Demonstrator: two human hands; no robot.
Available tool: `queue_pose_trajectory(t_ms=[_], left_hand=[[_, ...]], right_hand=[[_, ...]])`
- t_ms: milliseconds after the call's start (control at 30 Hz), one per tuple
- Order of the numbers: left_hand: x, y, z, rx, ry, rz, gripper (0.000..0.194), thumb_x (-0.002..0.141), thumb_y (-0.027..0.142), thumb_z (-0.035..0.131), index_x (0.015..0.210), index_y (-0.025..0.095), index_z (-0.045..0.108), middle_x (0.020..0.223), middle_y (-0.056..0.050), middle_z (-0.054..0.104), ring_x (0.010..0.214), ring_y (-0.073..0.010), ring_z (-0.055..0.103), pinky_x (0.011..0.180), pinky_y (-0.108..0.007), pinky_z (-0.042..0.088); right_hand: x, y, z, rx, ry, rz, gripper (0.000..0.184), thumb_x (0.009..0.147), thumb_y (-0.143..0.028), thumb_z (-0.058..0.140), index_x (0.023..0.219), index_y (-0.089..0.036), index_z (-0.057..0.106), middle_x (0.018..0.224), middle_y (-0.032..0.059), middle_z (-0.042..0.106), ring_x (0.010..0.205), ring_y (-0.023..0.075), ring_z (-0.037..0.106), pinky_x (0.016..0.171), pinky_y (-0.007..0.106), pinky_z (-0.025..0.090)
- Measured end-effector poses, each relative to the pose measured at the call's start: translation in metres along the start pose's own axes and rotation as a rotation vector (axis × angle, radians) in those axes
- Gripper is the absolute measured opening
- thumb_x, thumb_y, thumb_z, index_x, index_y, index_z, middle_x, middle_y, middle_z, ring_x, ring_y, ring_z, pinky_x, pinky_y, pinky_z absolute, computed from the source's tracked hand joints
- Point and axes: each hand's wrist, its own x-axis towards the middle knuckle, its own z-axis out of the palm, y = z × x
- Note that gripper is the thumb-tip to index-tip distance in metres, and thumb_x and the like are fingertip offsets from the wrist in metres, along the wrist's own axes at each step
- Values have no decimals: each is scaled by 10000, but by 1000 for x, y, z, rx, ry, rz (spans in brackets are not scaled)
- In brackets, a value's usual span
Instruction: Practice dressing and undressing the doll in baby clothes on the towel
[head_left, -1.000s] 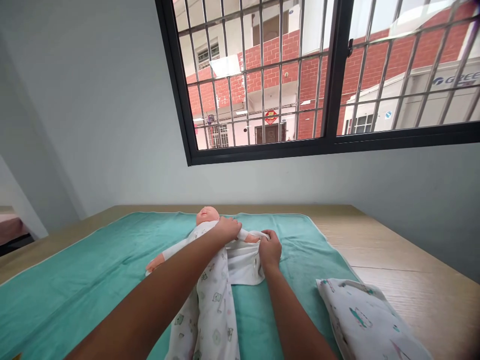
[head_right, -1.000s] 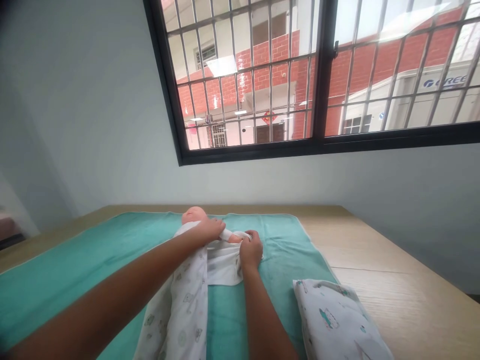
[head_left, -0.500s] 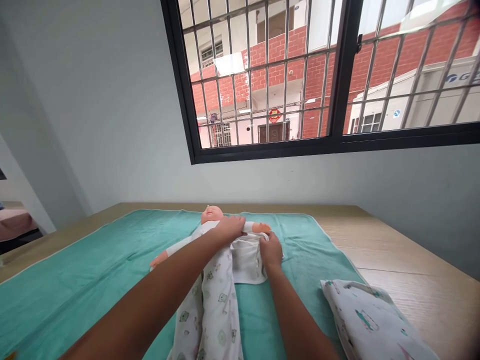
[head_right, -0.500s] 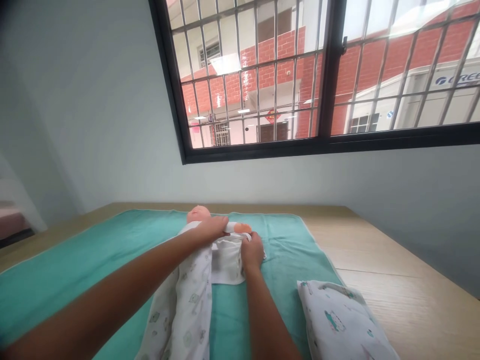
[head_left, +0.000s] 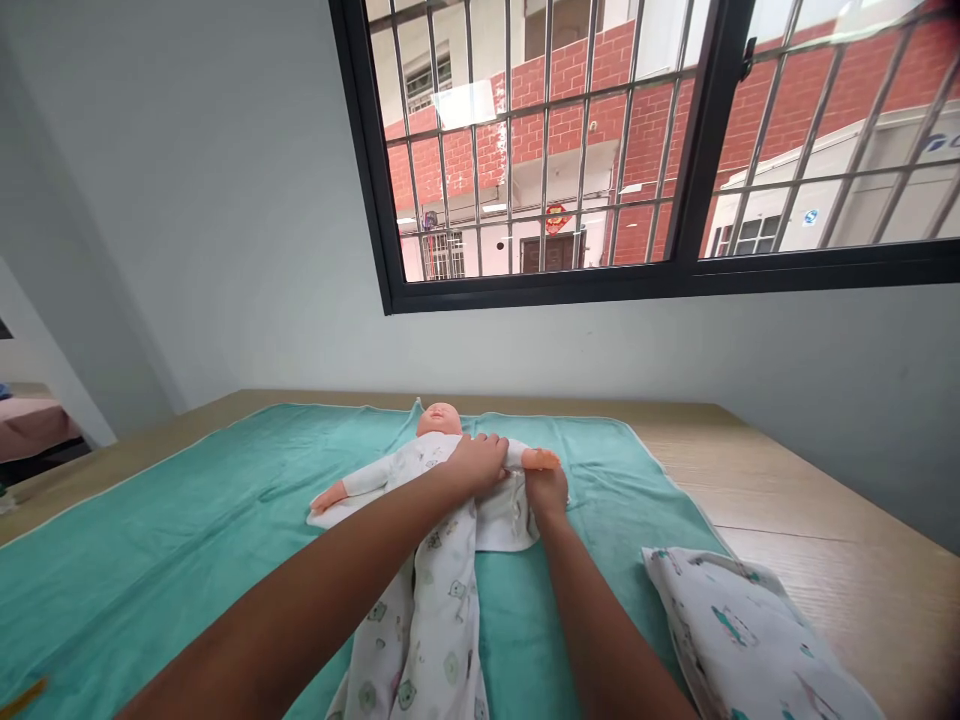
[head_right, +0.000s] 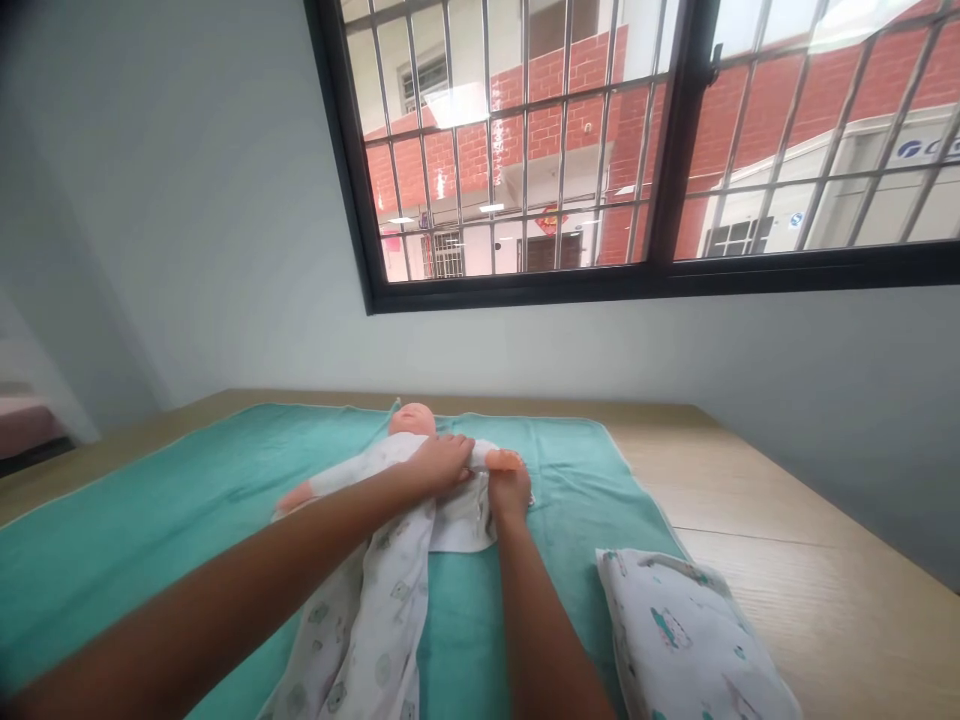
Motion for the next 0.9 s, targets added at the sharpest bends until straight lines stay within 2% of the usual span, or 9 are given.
queue_pose_trajectory(t_ms=[133, 267, 367, 433, 533, 600, 667, 767, 900], left_hand=[[-11, -1, -10, -91, 22, -29, 311, 881, 352, 556, 1134, 173, 585, 1177, -118, 653, 1069, -278, 614, 857, -375, 479], [-32, -14, -19, -221, 81, -153, 337, 932, 346, 457, 1201, 196, 594, 1188, -96, 678, 1042, -257, 644, 831, -351, 489], [-55, -31, -16, -425, 223, -261, 343, 936, 359, 447, 1188, 210, 626, 1172, -82, 696, 1066, -263, 639, 895, -373, 474], [-72, -43, -8, -527, 320, -287, 320, 933, 356, 450, 1147, 220, 645, 1194, -72, 688, 1102, -260, 620, 946, -382, 456], [-92, -58, 7, -644, 443, -320, 331, 938, 360, 443, 1168, 207, 624, 1259, -78, 649, 1177, -244, 574, 1026, -381, 415], [-102, -66, 15, -741, 498, -358, 358, 940, 377, 445, 1204, 191, 600, 1278, -89, 633, 1203, -238, 557, 1057, -380, 395], [-108, -71, 21, -860, 525, -410, 382, 935, 397, 458, 1227, 186, 586, 1285, -95, 626, 1204, -236, 560, 1060, -379, 399], [-118, -76, 29, -1033, 545, -488, 402, 924, 425, 480, 1231, 187, 584, 1290, -98, 625, 1182, -237, 579, 1043, -376, 420], [-133, -85, 47, -1191, 576, -533, 393, 911, 415, 504, 1220, 190, 593, 1323, -92, 610, 1223, -234, 556, 1072, -368, 402]], right_hand=[[5, 6, -4, 335, 141, 154, 295, 744, -465, 584, 817, -181, 613, 770, 52, 678, 723, 202, 593, 628, 286, 461], [12, 10, -11, 701, 326, 359, 272, 669, -373, 608, 861, -182, 585, 831, 49, 675, 759, 198, 635, 673, 305, 516], [18, 7, -22, 727, 407, 379, 219, 703, -322, 535, 880, -195, 561, 890, 57, 673, 832, 201, 653, 755, 329, 525], [18, -1, -29, 567, 447, 283, 195, 729, -296, 506, 883, -201, 578, 916, 65, 677, 869, 210, 643, 808, 346, 507], [12, -22, -31, 241, 439, -35, 202, 777, -266, 460, 888, -197, 615, 936, 79, 682, 906, 228, 620, 860, 367, 469], [4, -37, -24, 121, 333, -266, 221, 813, -254, 442, 902, -188, 633, 948, 87, 683, 913, 227, 611, 867, 357, 457], [-5, -47, -14, -9, 168, -441, 219, 839, -236, 444, 898, -188, 649, 935, 86, 687, 897, 224, 606, 860, 347, 442], [-16, -43, -1, -289, -27, -573, 232, 852, -167, 439, 870, -197, 668, 879, 72, 690, 847, 219, 593, 866, 357, 398], [-20, -24, 5, -443, -34, -594, 262, 852, -122, 419, 886, -181, 671, 875, 77, 683, 823, 217, 580, 830, 353, 390]])
